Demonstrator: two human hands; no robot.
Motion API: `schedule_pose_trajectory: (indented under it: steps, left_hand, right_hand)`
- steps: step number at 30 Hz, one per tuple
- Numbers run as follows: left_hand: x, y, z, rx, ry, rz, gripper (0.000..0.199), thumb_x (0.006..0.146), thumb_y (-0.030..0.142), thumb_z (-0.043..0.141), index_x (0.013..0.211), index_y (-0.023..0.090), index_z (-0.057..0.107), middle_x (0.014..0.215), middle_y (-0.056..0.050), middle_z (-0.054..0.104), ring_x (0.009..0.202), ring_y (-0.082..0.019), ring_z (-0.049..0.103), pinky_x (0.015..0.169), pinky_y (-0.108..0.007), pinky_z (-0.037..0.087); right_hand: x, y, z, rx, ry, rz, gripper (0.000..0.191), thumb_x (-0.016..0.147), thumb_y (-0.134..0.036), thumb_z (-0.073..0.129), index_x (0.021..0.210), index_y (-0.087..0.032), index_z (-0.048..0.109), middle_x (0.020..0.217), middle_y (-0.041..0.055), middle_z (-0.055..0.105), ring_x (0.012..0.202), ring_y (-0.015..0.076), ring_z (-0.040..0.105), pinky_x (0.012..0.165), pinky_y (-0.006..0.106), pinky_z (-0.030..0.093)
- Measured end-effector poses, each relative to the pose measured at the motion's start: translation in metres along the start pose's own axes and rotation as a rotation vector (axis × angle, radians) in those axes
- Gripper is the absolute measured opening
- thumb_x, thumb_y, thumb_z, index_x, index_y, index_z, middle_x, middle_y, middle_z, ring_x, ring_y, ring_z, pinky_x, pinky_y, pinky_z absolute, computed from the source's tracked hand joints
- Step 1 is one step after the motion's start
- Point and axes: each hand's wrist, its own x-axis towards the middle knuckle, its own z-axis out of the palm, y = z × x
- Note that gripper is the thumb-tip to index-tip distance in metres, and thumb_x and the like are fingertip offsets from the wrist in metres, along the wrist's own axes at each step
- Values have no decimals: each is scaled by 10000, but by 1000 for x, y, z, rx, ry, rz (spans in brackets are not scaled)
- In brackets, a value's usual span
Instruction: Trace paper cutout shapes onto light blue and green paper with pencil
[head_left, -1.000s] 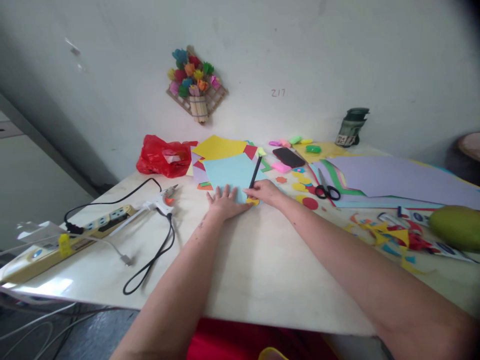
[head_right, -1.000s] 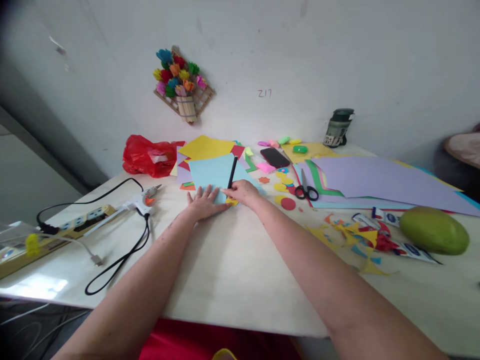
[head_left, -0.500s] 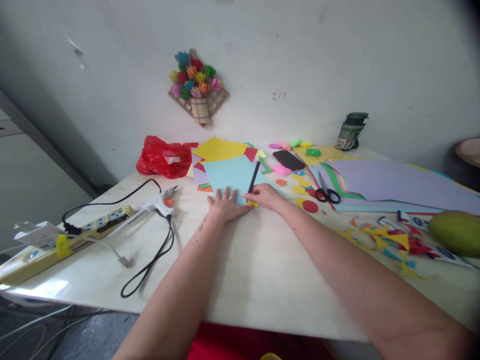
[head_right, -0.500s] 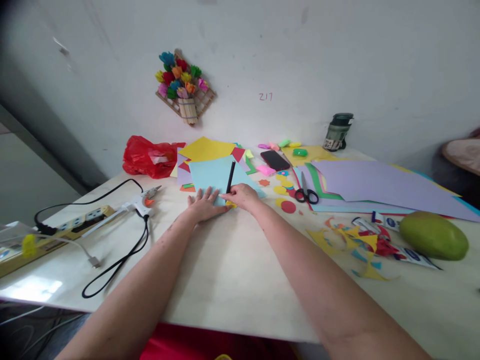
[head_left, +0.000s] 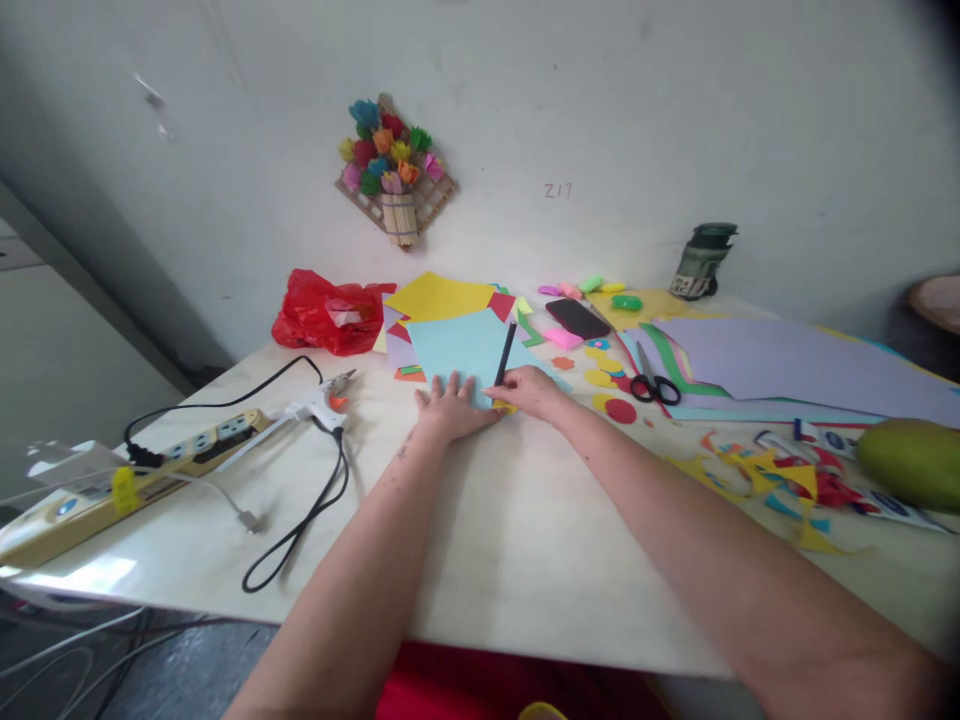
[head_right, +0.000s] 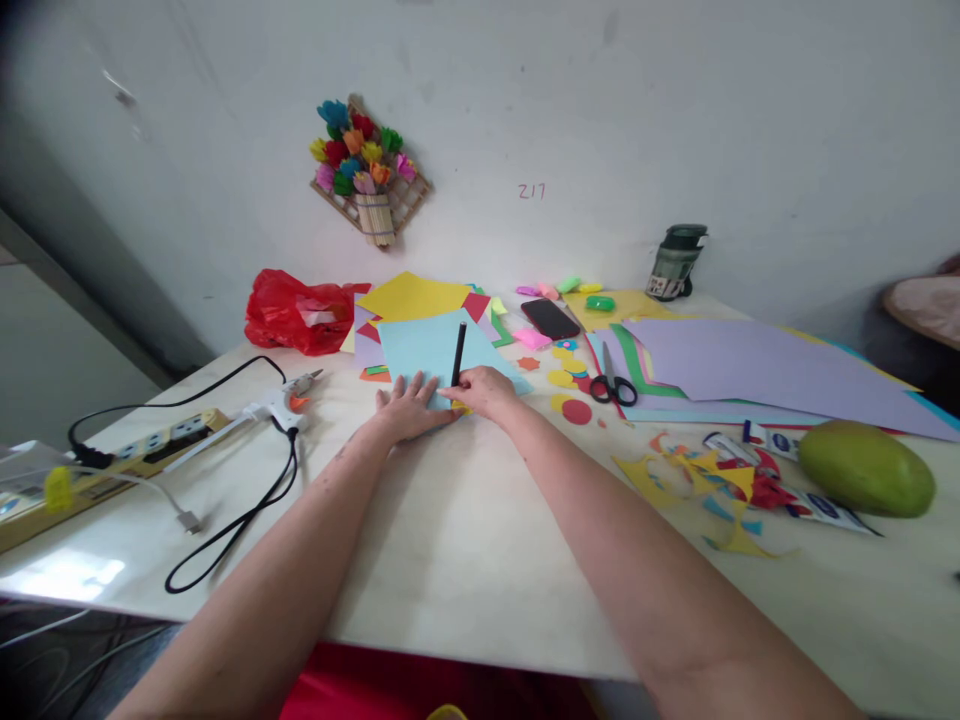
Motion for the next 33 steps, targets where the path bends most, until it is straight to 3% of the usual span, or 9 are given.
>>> schedule_pose_trajectory:
  steps: [33]
  left_hand:
    - [1, 0, 2, -34, 29, 11, 817, 602, 712, 248, 1297, 307, 110, 1373, 13, 6, 1208, -327, -70, 890, -585, 18]
  right_hand:
    - [1, -1, 0, -31, 16, 44, 416, 606, -575, 470, 615, -188, 621, 583, -2, 592, 542, 88, 487, 457, 183, 288]
